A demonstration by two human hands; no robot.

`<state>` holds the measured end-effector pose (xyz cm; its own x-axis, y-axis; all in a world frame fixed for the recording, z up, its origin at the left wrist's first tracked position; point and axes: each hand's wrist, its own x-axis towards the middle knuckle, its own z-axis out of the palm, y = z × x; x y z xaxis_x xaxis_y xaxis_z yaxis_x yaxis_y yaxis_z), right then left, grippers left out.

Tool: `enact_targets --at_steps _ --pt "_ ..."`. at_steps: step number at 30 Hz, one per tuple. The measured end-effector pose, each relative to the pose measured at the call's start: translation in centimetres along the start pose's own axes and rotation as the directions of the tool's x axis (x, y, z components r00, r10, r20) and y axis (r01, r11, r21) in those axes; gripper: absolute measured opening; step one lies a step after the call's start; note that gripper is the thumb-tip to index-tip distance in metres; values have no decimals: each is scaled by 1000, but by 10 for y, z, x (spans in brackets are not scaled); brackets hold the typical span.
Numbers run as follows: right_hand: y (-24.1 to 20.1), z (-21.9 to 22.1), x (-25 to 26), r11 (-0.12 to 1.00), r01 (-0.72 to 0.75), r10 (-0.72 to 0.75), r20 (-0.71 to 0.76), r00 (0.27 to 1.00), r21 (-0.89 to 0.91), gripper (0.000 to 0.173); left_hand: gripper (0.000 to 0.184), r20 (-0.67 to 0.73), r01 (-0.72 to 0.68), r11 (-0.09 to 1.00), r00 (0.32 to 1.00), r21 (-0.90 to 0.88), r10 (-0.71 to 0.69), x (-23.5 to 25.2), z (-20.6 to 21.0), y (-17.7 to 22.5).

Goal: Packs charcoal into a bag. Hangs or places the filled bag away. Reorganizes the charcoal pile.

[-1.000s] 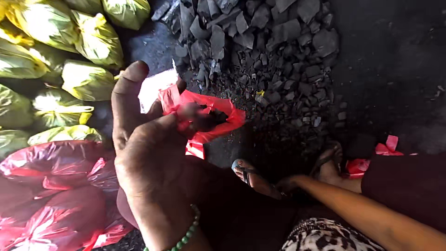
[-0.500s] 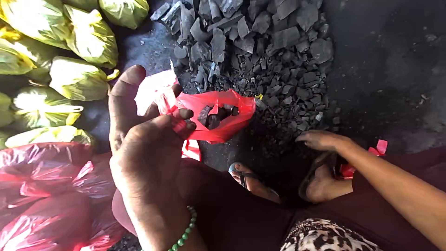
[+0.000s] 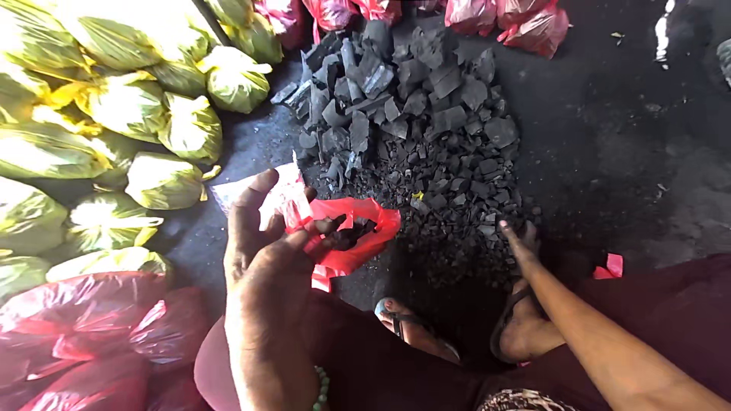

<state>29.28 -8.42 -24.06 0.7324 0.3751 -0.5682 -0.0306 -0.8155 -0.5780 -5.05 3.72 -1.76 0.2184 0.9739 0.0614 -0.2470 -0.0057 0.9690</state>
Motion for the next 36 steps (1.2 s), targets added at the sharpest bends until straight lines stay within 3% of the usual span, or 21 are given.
enact_targets --at_steps 7,11,13,16,19,22,26,28,30,33,34,36 --pt "-33 48 -18 903 312 -324 7 946 -296 97 65 -39 48 999 998 15 -48 -8 0 4" --pt "-27 48 -9 817 476 -486 56 872 -326 74 65 -42 52 998 998 29 -51 -11 2 7" --pt "-28 41 3 829 510 -511 61 858 -231 60 66 -59 56 998 997 24 -55 -13 5 6" --pt "-34 32 18 887 442 -437 65 897 -135 55 65 -49 90 995 995 43 -88 -14 9 5" --pt "-37 22 26 900 417 -429 94 898 126 51 66 -21 117 991 993 62 -116 -14 17 3" --pt "-50 9 16 876 255 -355 187 916 410 49 67 3 149 987 989 62 -149 -15 29 -1" --pt "-76 -3 -6 811 113 -340 306 889 574 46 72 63 179 983 981 49 -181 -15 40 -10" --pt "-89 -10 -19 754 93 -441 395 806 650 42 72 117 181 983 976 20 -182 -16 42 -12" --pt "-103 -12 -31 672 89 -603 472 643 736 48 72 180 172 985 969 -11 -167 -16 42 -15" --pt "-125 -11 -51 627 106 -767 587 258 772 53 74 206 217 976 955 -4 -212 -17 45 -17" --pt "-133 -8 -60 655 169 -756 638 148 736 52 76 199 243 970 949 22 -243 -17 47 -19" --pt "-144 6 -76 696 409 -662 748 49 590 47 77 185 298 948 931 114 -315 -15 52 -25"
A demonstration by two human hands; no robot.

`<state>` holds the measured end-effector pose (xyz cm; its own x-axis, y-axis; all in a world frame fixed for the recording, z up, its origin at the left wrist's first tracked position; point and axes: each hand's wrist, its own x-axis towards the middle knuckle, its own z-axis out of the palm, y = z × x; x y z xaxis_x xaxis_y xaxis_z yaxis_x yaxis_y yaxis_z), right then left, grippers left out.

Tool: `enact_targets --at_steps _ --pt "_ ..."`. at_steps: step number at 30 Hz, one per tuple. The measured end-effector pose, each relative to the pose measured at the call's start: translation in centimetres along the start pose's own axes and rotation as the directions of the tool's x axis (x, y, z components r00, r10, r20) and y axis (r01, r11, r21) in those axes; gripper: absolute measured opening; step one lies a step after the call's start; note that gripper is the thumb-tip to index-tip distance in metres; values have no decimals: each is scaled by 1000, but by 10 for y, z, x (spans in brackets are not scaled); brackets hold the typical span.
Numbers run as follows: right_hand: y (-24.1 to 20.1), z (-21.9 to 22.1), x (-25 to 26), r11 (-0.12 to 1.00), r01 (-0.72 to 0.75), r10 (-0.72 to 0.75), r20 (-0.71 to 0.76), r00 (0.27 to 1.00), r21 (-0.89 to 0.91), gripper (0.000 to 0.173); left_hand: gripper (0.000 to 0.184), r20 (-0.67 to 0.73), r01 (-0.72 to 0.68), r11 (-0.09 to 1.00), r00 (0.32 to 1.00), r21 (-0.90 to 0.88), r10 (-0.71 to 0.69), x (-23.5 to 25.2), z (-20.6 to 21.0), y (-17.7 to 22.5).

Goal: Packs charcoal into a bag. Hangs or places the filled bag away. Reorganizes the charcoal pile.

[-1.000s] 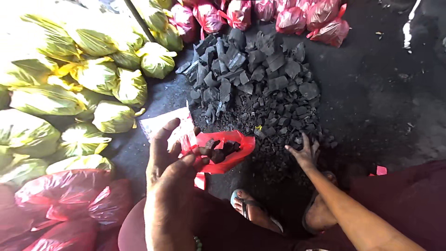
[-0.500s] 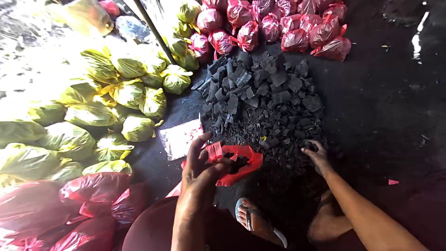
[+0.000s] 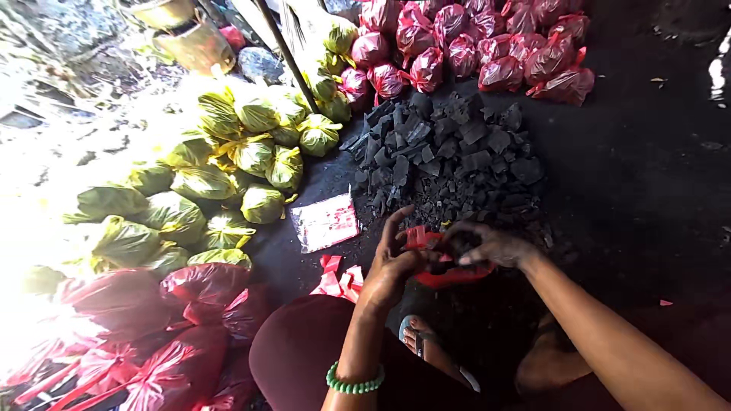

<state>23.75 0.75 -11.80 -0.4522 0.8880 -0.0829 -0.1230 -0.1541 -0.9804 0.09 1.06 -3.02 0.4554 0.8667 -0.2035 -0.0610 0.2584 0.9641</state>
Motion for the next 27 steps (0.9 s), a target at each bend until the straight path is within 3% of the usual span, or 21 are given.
enact_targets --at_steps 2,4,6,7,9,10,12,13,15,16,17,19,21,22,24,25,27 --pt "7 19 20 898 -137 149 -3 989 -417 46 78 15 73 994 997 82 -75 3 3 -5" --pt "20 42 33 584 -297 314 -127 941 -755 52 76 20 115 986 993 124 -118 4 5 -9" --pt "22 57 36 366 -371 433 -197 880 -853 51 72 3 153 977 988 147 -155 4 6 -10" --pt "21 58 37 324 -355 460 -182 869 -877 50 70 -12 165 976 986 141 -165 4 5 -9" --pt "16 46 34 374 -274 451 -85 889 -886 50 67 -48 152 984 988 95 -148 4 3 -7" --pt "14 34 28 475 -209 352 -33 935 -855 46 65 -61 133 989 990 59 -129 5 3 -5" --pt "19 10 12 752 -27 -42 -88 995 -658 29 60 -89 55 998 994 -19 -56 1 -2 -2" --pt "21 1 3 845 19 -163 -223 961 -535 24 58 -95 -1 998 995 -70 -6 -2 -7 0" --pt "30 -15 -15 911 -61 -184 -534 826 -408 22 56 -111 -108 982 990 -156 92 -10 -16 5" --pt "38 -19 -26 881 -188 -141 -620 772 -434 26 57 -135 -152 970 983 -191 128 -13 -18 9" --pt "50 -20 -38 802 -308 -100 -625 775 -511 32 57 -159 -196 956 974 -220 163 -15 -20 13" --pt "91 -13 -56 528 -362 -64 -461 885 -768 45 58 -187 -272 936 955 -224 232 -17 -22 17" --pt "128 12 -65 348 -110 -39 -132 990 -931 47 60 -219 -291 935 944 -200 247 -18 -23 19" --pt "140 26 -64 325 25 10 30 1000 -945 50 61 -236 -288 940 941 -183 242 -18 -24 19" --pt "151 41 -52 331 152 232 236 944 -932 57 61 -251 -291 944 936 -156 247 -16 -27 20" --pt "154 40 -46 327 169 321 278 905 -930 58 61 -259 -300 943 931 -145 256 -15 -29 20" --pt "156 27 -40 325 187 362 305 881 -927 50 61 -305 -319 941 912 -113 272 -14 -34 21"
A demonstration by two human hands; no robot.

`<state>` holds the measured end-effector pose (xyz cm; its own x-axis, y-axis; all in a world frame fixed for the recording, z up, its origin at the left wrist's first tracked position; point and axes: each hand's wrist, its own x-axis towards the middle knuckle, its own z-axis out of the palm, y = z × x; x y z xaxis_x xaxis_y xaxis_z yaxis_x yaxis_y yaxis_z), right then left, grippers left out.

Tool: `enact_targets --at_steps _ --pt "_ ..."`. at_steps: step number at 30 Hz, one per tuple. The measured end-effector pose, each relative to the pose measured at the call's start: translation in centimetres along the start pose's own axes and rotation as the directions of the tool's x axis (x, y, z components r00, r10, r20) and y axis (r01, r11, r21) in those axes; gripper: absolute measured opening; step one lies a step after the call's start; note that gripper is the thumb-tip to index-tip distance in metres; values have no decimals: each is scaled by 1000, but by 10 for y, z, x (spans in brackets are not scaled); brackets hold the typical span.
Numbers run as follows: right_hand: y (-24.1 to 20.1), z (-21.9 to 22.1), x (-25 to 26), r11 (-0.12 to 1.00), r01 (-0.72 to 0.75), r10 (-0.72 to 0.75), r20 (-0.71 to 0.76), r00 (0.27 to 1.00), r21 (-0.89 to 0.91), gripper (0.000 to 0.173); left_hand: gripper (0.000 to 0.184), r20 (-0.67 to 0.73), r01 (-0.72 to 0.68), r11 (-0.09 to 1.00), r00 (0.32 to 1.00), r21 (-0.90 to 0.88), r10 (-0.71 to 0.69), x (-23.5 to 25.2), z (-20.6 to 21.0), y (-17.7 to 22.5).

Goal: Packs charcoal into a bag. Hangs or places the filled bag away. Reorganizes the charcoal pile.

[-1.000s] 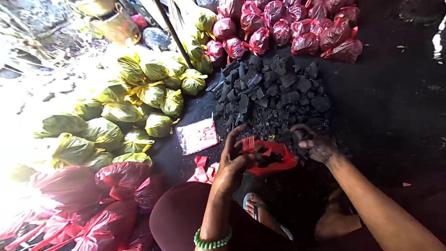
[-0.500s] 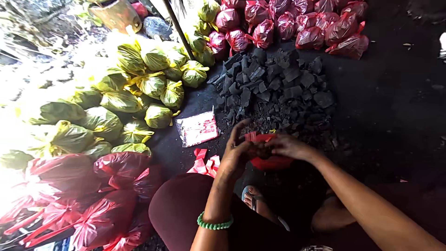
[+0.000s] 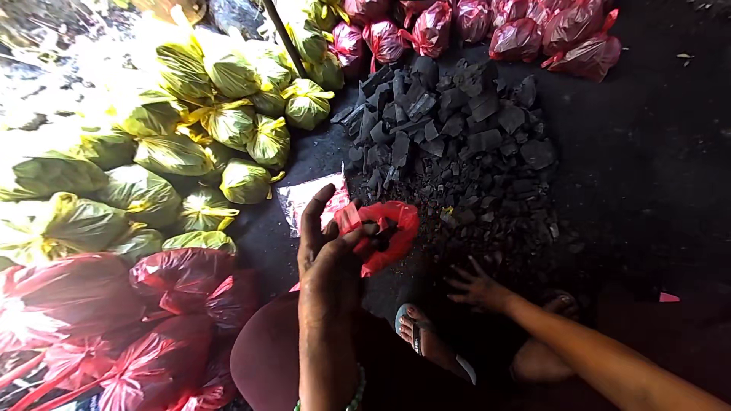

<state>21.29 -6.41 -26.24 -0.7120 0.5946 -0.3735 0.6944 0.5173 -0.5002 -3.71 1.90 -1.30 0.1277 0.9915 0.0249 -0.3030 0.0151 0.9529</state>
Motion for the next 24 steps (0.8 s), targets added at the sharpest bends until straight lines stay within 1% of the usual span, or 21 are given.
enact_targets --at_steps 2,3,5,8,10,13,14,15,18,21,24 --pt "18 -6 -13 999 32 -34 -59 998 -36 36 59 -67 -12 1000 998 4 12 2 -5 1" --pt "26 -12 -22 998 35 -39 -80 996 -46 33 57 -87 -16 1000 996 2 16 2 -7 1" --pt "43 -14 -39 997 28 -45 -257 965 -71 29 53 -121 -15 1000 993 -11 14 3 -10 -1" --pt "61 -19 -49 992 -102 61 -413 909 -78 33 53 -153 22 1000 988 -16 -24 2 -12 0" --pt "68 -24 -48 979 -186 124 -481 868 -83 36 56 -155 44 999 987 -8 -45 2 -11 0" --pt "69 -27 -42 957 -273 177 -551 816 -98 38 55 -149 53 998 987 -17 -55 4 -8 -2" --pt "68 -25 -40 952 -284 168 -580 797 -115 37 56 -149 59 998 987 -18 -62 4 -7 -2" --pt "67 -22 -39 951 -285 162 -590 791 -121 35 58 -152 66 998 986 -16 -68 4 -6 -3" --pt "65 -16 -45 951 -283 181 -518 836 -123 37 57 -164 84 996 983 2 -83 4 -4 -3" --pt "70 -23 -47 946 -302 205 -512 834 -114 39 57 -172 90 996 981 0 -88 4 -2 -2" --pt "67 -26 -45 942 -325 238 -517 822 -84 38 60 -146 87 996 985 -5 -87 4 -4 -4"
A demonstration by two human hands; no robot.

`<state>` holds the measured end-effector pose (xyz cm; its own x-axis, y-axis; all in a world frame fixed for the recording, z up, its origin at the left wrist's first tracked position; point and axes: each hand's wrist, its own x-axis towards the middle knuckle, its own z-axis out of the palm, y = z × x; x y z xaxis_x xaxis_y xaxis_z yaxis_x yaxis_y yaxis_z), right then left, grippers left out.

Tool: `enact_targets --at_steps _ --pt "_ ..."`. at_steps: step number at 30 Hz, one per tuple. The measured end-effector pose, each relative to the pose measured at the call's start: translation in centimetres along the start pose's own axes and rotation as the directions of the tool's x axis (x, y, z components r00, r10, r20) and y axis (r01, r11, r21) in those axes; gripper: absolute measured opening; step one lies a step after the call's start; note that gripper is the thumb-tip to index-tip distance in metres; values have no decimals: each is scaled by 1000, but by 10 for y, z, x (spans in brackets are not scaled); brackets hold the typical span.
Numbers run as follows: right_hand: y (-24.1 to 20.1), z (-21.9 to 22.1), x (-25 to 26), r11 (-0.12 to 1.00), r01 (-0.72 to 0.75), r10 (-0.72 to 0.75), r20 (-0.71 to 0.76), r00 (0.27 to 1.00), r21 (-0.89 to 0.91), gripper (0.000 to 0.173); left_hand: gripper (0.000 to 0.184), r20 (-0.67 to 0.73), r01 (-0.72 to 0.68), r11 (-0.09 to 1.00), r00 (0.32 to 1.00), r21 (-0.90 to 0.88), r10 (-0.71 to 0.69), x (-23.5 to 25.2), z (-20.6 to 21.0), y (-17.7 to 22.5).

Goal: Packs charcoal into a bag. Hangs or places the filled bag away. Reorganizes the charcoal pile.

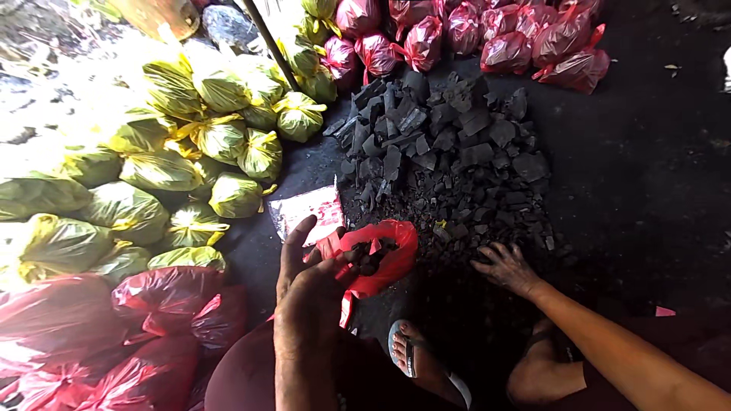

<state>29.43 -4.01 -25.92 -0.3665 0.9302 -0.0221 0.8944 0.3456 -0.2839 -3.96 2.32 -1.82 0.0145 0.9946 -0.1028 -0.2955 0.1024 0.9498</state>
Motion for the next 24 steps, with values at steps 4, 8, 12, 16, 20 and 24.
enact_targets --at_steps 4,8,12,16,20,24 --pt "6 -16 1 998 7 -25 314 949 57 43 58 27 5 1000 1000 -6 -5 0 2 -2" --pt "15 -26 15 992 -96 60 365 929 82 38 61 88 51 999 995 0 -51 -1 11 -3" --pt "7 -57 36 896 -339 192 439 878 286 41 60 216 90 996 973 -7 -86 -3 16 -11" --pt "10 -89 43 556 -290 244 180 953 779 35 62 371 138 989 922 -49 -110 -1 20 -18" --pt "-23 -133 54 133 -2 203 -26 979 991 35 61 481 158 983 872 -95 -94 -1 28 -24" --pt "-75 -141 78 265 29 -76 -9 997 964 35 64 441 203 979 876 29 -195 -2 41 -34"
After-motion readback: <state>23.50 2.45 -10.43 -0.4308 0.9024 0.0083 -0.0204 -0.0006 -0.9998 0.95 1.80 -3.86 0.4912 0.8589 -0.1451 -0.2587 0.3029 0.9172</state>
